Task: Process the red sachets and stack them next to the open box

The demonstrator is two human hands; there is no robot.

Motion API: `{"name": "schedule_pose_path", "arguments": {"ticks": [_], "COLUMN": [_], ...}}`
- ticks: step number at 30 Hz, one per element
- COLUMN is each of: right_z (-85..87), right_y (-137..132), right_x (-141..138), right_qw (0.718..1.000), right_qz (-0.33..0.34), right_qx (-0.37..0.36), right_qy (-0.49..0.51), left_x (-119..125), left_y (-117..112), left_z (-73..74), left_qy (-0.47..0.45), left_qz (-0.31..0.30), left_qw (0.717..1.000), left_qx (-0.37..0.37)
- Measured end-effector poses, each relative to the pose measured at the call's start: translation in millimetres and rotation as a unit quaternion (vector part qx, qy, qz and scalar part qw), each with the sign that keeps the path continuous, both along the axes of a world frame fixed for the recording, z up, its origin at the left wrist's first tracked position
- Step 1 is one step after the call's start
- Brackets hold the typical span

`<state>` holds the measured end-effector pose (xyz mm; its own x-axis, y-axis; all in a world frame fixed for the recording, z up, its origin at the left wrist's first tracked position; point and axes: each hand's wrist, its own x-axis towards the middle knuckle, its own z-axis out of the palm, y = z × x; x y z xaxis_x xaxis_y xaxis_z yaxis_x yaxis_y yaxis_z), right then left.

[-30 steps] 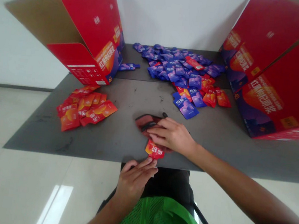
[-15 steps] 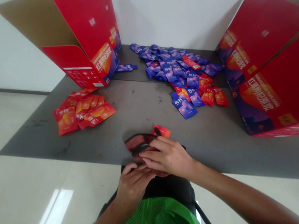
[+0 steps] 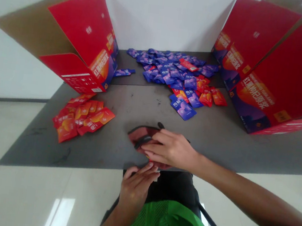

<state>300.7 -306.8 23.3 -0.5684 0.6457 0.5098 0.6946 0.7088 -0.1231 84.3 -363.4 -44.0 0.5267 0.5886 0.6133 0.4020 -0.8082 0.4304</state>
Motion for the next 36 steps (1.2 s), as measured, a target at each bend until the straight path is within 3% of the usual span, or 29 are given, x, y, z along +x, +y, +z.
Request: {"name": "schedule_pose_path", "arguments": {"ticks": [2,5,9,11,14,18,20,23,27,32,36], "right_z": [-11.7,-23.1,-12.0,-1.3,6.8,-4.5,-13.8,-19.8,-4.2,12.9,-1.8], "right_y": [-1.6,29.7,72.5,69.2,34.9,-2.2,4.5,37.7,64.7,25.7,-19.7], "right_x": [-2.4,16.5,48.5,49.2,29.9,4.0,6.4,27.7,53.7,61.2,76.8], "right_qw": [1.0,0.998,0.989,0.988,0.995,0.999,0.999,0.995,0.986,0.973,0.955], "right_qz": [0.017,-0.048,-0.135,-0.145,-0.1,-0.002,-0.016,-0.089,-0.161,-0.216,-0.262], "right_qx": [-0.019,-0.027,-0.006,0.009,0.011,-0.034,-0.048,-0.047,-0.024,0.031,0.031], "right_qy": [-0.006,-0.01,-0.053,-0.042,0.002,0.0,0.009,0.0,-0.045,0.075,0.134], "left_x": [0.9,1.0,1.3,1.9,2.5,1.8,1.3,1.7,2.7,-2.6,-3.7], "left_y": [0.1,0.2,-0.6,-1.4,-2.6,-2.6,-1.9,-1.3,-1.6,-3.1,-4.7], "left_z": [1.8,2.6,1.1,0.1,-0.6,0.3,0.8,0.2,-1.1,5.5,8.8], "left_qy": [0.001,0.006,0.0,-0.004,-0.009,-0.009,-0.005,-0.005,-0.012,0.029,0.082], "left_qz": [0.001,-0.002,0.001,0.002,0.006,0.007,-0.001,-0.008,0.003,-0.011,-0.002], "left_qw": [1.0,1.0,1.0,1.0,1.0,1.0,1.0,1.0,1.0,0.999,0.997], "left_qx": [-0.002,-0.008,-0.01,-0.011,-0.015,-0.017,-0.019,-0.016,-0.007,-0.01,0.011]}}
